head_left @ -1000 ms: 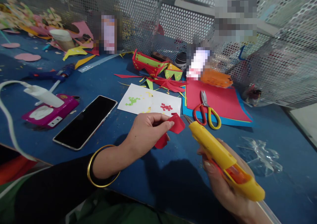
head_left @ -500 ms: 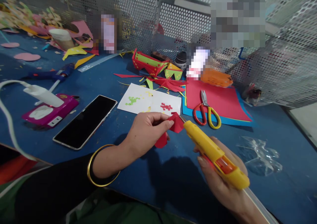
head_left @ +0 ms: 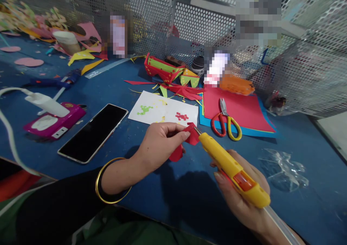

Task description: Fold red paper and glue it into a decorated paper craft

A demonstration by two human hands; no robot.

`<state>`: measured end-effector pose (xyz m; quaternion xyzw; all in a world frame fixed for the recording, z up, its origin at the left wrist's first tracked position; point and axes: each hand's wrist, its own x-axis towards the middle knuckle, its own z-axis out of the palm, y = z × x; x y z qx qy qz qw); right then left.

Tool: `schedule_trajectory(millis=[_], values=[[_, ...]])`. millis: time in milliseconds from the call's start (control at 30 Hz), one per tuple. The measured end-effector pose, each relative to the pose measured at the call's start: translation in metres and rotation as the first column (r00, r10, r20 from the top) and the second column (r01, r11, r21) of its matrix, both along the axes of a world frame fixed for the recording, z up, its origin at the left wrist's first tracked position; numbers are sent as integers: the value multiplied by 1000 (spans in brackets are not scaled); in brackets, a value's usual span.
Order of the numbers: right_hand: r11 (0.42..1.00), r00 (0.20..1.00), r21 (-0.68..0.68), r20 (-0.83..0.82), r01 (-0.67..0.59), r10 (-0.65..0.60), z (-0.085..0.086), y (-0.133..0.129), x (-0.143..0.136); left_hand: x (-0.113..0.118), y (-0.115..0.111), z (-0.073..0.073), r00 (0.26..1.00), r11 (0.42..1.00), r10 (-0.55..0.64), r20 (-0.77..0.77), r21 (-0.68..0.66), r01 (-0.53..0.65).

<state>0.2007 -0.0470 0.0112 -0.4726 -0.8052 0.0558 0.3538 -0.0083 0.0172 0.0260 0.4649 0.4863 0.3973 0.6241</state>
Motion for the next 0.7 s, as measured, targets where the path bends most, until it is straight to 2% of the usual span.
schedule_trajectory(millis=[267, 533, 633, 700], values=[[998, 999, -62, 19, 29, -28, 2, 0, 0, 0, 1, 0, 999, 1000, 14, -31, 20, -13], [1000, 1000, 6, -17, 16, -16, 4, -3, 0, 0, 0, -1, 1000, 1000, 8, -8, 0, -8], [999, 996, 7, -72, 52, -51, -1, -7, 5, -1, 0, -1, 1000, 1000, 7, -25, -12, -8], [996, 982, -59, -172, 73, -82, -5, -9, 9, -1, 0, -1, 999, 1000, 10, -37, -22, -11]])
